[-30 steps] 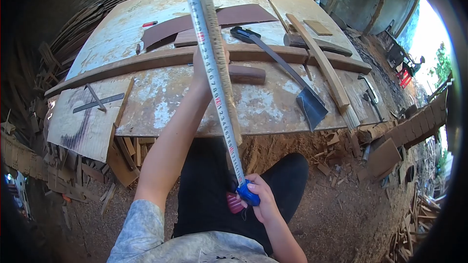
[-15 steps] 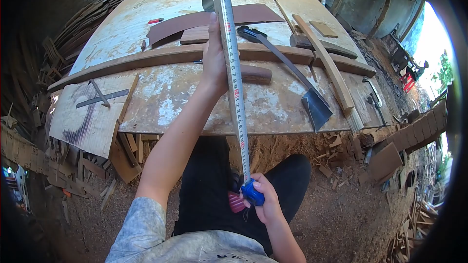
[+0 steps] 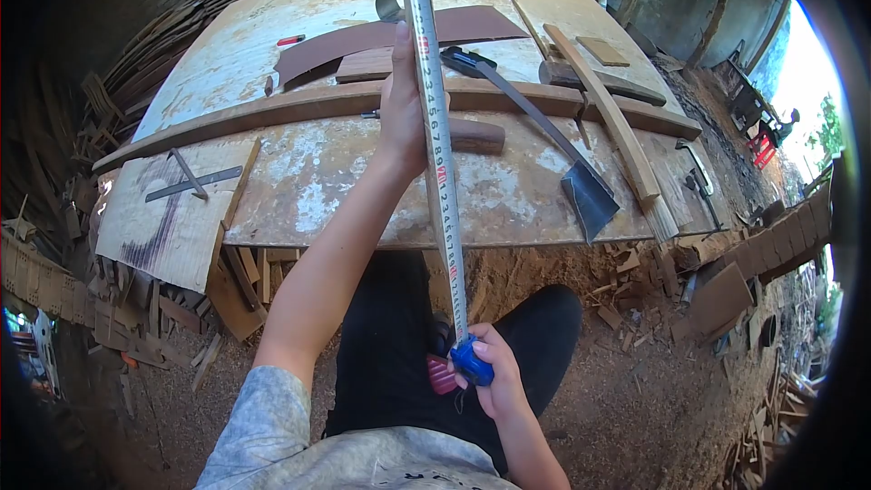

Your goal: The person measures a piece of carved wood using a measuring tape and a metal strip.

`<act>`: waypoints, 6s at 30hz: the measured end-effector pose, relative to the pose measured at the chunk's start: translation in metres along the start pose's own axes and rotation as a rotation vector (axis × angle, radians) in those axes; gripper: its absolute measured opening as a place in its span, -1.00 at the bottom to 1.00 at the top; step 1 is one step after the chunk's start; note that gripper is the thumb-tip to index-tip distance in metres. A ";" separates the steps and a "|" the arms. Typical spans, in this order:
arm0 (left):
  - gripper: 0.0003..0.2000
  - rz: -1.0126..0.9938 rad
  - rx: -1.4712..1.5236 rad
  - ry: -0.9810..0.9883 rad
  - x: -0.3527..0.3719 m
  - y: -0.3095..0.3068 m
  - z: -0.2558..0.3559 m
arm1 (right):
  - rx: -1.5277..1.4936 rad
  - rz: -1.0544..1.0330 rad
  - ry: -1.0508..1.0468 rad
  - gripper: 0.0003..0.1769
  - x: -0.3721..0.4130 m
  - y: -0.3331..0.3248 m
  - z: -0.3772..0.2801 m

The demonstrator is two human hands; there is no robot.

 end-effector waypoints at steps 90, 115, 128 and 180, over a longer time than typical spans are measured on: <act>-0.62 -0.238 0.279 -0.005 0.000 0.006 -0.009 | -0.024 -0.026 0.051 -0.68 -0.013 -0.006 0.020; -0.61 -0.188 0.267 -0.012 0.002 0.005 -0.009 | -0.025 -0.037 0.039 -0.70 -0.018 -0.009 0.020; -0.61 -0.224 0.321 -0.012 0.001 0.004 -0.011 | -0.028 -0.036 0.037 -0.70 -0.020 -0.008 0.022; -0.61 -0.293 0.339 0.012 0.001 0.008 -0.009 | -0.018 -0.058 0.050 -0.68 -0.019 -0.006 0.024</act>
Point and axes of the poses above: each hand's wrist, its own x-axis away from the middle knuckle, its own y-axis out of the palm, z = x × y, the point moved 10 cm from there along -x, towards the middle knuckle, and after that the axes turned 4 degrees about y, right-handed, at the moved point
